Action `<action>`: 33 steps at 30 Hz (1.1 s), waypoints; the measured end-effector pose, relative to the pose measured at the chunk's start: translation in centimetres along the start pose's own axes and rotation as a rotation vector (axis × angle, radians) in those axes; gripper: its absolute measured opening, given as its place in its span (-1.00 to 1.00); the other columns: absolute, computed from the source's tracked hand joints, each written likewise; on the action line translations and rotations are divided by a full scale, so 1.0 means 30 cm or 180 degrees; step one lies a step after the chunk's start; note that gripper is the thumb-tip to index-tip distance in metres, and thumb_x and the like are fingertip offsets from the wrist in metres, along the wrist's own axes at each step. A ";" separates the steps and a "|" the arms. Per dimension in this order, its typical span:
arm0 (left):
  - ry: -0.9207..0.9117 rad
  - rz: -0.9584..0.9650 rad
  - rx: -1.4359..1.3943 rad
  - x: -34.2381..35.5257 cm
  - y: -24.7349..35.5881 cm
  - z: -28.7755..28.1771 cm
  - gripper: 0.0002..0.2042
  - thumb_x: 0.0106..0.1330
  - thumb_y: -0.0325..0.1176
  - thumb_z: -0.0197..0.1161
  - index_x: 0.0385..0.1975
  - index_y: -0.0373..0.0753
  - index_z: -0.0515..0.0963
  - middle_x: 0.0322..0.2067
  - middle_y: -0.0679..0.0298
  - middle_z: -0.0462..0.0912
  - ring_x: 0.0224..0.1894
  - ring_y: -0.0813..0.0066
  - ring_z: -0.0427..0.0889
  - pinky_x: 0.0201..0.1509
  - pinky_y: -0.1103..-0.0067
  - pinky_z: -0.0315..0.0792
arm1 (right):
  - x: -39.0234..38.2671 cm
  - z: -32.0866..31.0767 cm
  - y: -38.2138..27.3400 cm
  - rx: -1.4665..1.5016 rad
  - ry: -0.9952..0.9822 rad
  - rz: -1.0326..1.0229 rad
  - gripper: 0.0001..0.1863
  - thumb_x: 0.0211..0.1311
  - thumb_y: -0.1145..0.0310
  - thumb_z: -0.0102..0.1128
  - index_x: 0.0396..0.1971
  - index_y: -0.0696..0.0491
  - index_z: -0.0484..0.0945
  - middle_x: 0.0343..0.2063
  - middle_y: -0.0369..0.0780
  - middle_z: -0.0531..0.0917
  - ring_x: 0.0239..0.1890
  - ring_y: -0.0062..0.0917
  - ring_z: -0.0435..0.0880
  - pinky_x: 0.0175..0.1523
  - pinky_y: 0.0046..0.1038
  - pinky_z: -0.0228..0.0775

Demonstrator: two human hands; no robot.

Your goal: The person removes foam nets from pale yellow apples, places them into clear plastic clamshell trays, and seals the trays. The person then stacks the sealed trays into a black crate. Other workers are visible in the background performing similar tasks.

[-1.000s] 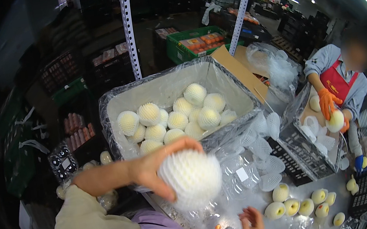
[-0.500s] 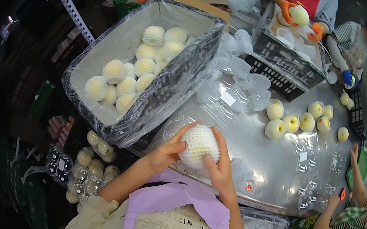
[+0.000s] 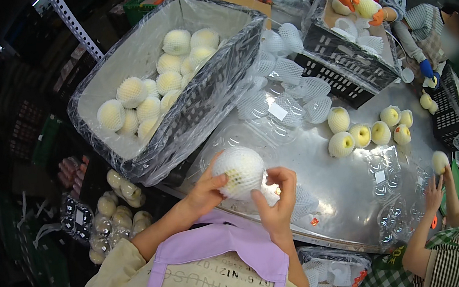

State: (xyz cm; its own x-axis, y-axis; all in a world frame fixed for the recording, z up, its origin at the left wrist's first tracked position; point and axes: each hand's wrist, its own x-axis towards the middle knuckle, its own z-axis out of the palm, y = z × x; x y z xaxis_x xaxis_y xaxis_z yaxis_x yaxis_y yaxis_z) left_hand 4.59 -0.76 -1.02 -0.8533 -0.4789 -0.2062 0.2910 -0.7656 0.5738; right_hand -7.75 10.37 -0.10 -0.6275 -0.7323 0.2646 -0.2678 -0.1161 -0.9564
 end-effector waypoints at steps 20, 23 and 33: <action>-0.0034 0.0596 0.1093 0.012 -0.066 0.006 -0.17 0.00 -0.10 0.35 0.23 -0.11 -0.03 0.11 0.18 0.16 0.16 0.33 0.21 0.19 0.41 0.18 | -0.016 -0.027 0.015 0.1179 0.0157 0.0929 -0.87 0.17 0.41 0.11 -0.39 0.14 0.40 -0.50 -0.38 0.43 -0.43 -0.77 0.34 -0.28 -0.73 0.17; 0.0031 0.0974 0.1981 0.007 -0.066 0.018 -0.21 0.02 -0.21 0.32 0.22 -0.14 -0.02 0.08 0.13 0.17 0.12 0.35 0.23 0.19 0.47 0.17 | -0.019 -0.028 0.044 0.0927 -0.0079 0.0861 -0.89 0.11 0.46 0.15 -0.41 0.14 0.41 -0.50 -0.38 0.43 -0.42 -0.76 0.34 -0.27 -0.73 0.18; -0.0329 0.0260 0.0759 0.021 -0.077 -0.019 -0.26 0.19 0.17 0.01 0.24 -0.15 -0.05 0.10 0.20 0.21 0.16 0.37 0.23 0.19 0.46 0.17 | -0.053 -0.046 0.023 0.1009 0.0205 0.0694 -0.81 0.22 0.30 0.09 -0.43 0.10 0.35 -0.52 -0.39 0.42 -0.44 -0.77 0.35 -0.27 -0.74 0.20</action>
State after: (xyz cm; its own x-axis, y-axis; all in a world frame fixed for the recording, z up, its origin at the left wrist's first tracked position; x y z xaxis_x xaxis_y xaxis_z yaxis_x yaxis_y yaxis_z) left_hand 3.64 0.46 -2.93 -0.8745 -0.4789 -0.0765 0.2609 -0.5977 0.7581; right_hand -7.95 12.38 -1.01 -0.6920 -0.7203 0.0484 0.1098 -0.1714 -0.9791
